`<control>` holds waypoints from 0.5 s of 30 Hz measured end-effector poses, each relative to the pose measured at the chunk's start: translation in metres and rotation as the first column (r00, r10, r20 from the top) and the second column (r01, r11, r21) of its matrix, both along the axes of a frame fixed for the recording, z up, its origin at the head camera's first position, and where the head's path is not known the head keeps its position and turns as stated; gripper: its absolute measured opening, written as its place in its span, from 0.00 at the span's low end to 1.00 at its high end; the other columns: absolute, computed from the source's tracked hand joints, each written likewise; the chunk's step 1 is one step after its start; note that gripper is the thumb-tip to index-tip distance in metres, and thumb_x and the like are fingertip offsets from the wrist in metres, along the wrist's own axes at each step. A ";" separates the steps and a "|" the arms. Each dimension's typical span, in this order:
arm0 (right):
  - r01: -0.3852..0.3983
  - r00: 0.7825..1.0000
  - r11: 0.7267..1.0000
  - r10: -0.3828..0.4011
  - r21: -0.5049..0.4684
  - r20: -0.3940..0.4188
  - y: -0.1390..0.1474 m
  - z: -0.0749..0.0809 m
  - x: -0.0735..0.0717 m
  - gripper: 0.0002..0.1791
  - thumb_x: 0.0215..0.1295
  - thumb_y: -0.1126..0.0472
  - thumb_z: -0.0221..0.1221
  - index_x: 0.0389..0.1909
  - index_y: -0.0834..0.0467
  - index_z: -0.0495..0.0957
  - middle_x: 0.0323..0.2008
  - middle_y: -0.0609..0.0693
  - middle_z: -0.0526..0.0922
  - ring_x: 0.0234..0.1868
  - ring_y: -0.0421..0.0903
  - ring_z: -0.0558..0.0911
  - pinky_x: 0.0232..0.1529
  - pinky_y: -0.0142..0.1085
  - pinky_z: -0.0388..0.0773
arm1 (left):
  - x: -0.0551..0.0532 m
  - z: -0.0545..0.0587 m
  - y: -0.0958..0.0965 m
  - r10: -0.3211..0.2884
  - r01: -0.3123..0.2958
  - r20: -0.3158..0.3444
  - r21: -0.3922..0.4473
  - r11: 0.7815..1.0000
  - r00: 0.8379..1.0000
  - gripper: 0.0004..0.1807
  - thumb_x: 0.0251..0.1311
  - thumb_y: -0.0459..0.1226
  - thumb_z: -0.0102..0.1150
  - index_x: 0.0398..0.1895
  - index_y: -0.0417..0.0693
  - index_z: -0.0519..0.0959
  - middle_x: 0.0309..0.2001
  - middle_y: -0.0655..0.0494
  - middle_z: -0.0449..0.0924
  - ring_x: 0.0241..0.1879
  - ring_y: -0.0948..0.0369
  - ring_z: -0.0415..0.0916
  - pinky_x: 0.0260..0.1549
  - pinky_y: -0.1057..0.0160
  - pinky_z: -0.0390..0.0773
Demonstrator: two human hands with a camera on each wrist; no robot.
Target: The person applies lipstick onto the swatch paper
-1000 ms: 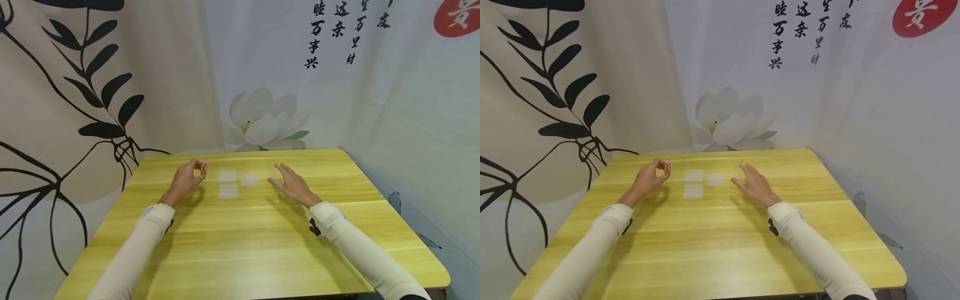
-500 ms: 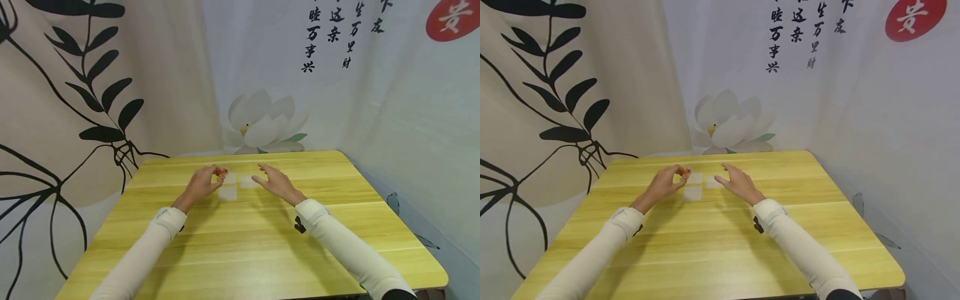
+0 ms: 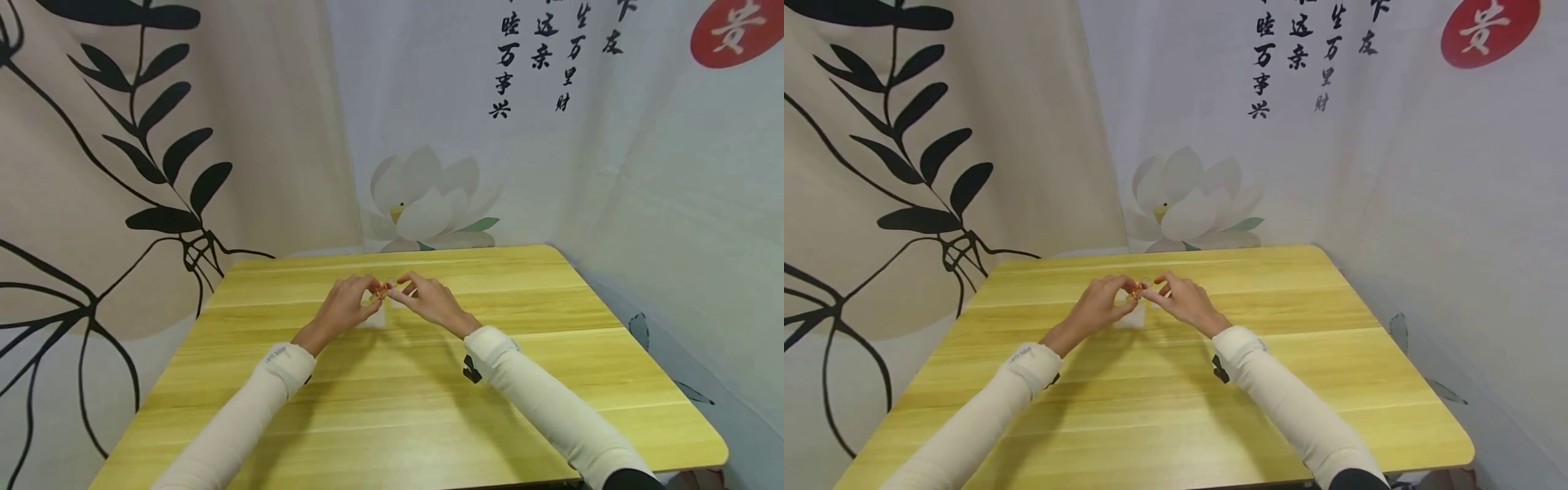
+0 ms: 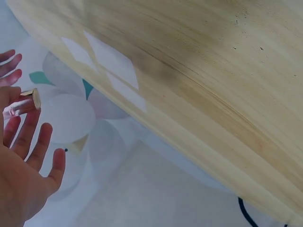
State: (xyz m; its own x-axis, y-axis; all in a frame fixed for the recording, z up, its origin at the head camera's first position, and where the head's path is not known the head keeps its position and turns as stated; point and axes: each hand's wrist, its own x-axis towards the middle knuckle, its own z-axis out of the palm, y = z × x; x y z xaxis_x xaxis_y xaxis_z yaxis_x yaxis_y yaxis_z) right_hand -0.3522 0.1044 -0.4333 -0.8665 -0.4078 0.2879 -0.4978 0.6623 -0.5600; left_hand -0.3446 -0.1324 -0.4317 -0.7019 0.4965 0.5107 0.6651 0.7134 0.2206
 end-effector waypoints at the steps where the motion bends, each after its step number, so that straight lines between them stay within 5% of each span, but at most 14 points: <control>1: -0.003 1.000 1.000 0.003 -0.008 0.000 -0.001 0.000 0.001 0.30 0.74 0.35 0.57 0.64 0.52 0.77 0.46 0.49 0.89 0.42 0.43 0.89 0.38 0.40 0.84 | 0.000 0.000 0.000 -0.003 0.002 -0.007 -0.008 1.000 1.000 0.10 0.64 0.39 0.73 0.46 0.50 0.83 0.42 0.57 0.87 0.45 0.54 0.82 0.49 0.45 0.77; 10: -0.032 0.994 0.999 0.028 -0.042 -0.108 -0.011 0.005 0.007 0.16 0.76 0.45 0.60 0.48 0.51 0.86 0.40 0.45 0.90 0.34 0.39 0.87 0.32 0.35 0.81 | 0.005 -0.003 0.003 -0.011 0.011 -0.024 -0.006 1.000 1.000 0.09 0.65 0.41 0.72 0.45 0.51 0.84 0.41 0.58 0.87 0.43 0.56 0.82 0.45 0.47 0.78; 15: -0.044 0.998 0.993 0.037 -0.113 -0.059 -0.013 0.007 0.009 0.15 0.77 0.47 0.60 0.49 0.52 0.86 0.39 0.45 0.90 0.34 0.36 0.86 0.33 0.34 0.82 | 0.008 -0.004 0.005 0.036 -0.036 -0.007 0.011 0.999 0.999 0.12 0.62 0.44 0.75 0.44 0.52 0.84 0.41 0.59 0.86 0.44 0.56 0.82 0.48 0.47 0.77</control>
State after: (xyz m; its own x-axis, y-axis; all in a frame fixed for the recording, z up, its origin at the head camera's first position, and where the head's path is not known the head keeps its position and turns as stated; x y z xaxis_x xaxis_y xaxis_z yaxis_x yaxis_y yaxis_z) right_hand -0.3430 0.0917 -0.4260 -0.8310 -0.4038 0.3825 -0.5557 0.5745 -0.6009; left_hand -0.3365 -0.1276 -0.4357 -0.7157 0.4655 0.5207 0.6407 0.7344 0.2241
